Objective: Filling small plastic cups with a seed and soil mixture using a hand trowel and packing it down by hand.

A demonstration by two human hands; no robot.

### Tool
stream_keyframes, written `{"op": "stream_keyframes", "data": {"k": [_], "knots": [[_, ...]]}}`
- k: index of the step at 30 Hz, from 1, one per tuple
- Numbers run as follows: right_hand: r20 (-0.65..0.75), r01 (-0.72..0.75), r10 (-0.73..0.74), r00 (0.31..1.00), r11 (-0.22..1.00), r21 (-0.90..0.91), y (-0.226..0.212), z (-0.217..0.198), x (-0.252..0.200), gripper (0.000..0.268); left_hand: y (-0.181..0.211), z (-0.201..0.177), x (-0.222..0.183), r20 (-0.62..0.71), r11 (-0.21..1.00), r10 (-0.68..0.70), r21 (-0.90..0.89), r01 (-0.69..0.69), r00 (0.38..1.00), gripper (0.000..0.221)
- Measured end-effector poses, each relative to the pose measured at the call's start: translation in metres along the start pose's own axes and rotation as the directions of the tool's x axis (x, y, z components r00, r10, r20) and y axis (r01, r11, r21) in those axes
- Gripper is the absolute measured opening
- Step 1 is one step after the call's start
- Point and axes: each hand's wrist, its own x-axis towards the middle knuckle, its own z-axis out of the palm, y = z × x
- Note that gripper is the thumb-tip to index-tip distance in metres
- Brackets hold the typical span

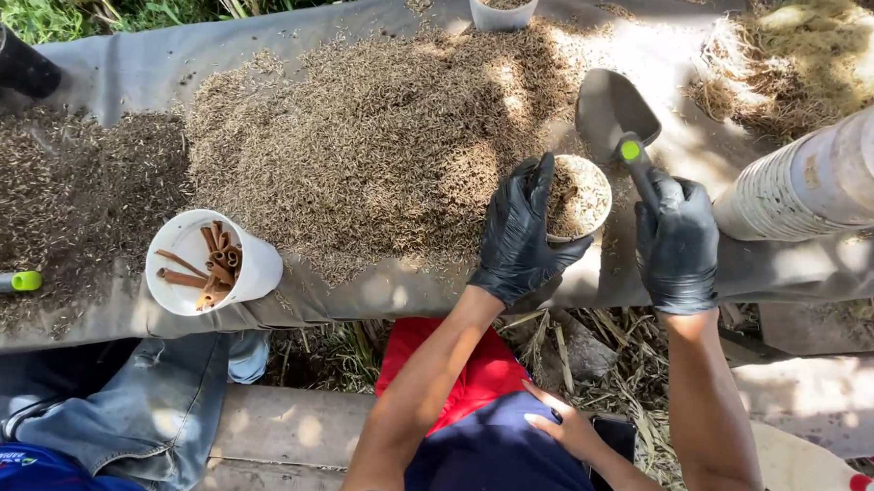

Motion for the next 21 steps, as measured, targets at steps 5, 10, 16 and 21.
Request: {"op": "stream_keyframes", "data": {"k": [5,10,16,21], "knots": [[-0.064,0.068,-0.056,0.996,0.978,0.196,-0.066,-0.064,0.071,0.042,0.005,-0.004,-0.004,-0.019,0.999,0.025,-0.042,-0.026,1.000,0.116],[0.107,-0.199,0.179,0.978,0.951,0.235,-0.022,-0.003,0.089,0.027,0.005,0.000,-0.004,-0.043,0.996,0.060,-0.070,-0.062,0.997,0.115],[0.225,-0.158,0.073,0.972,0.910,0.383,-0.004,0.022,0.058,0.045,0.007,-0.001,-0.010,-0.134,0.998,0.034,-0.050,-0.041,0.990,0.113],[0.277,-0.414,0.308,0.910,0.684,0.600,0.001,0.025,0.024,0.039,0.014,0.005,-0.010,-0.174,1.000,0.009,-0.014,-0.012,0.985,0.110]]}}
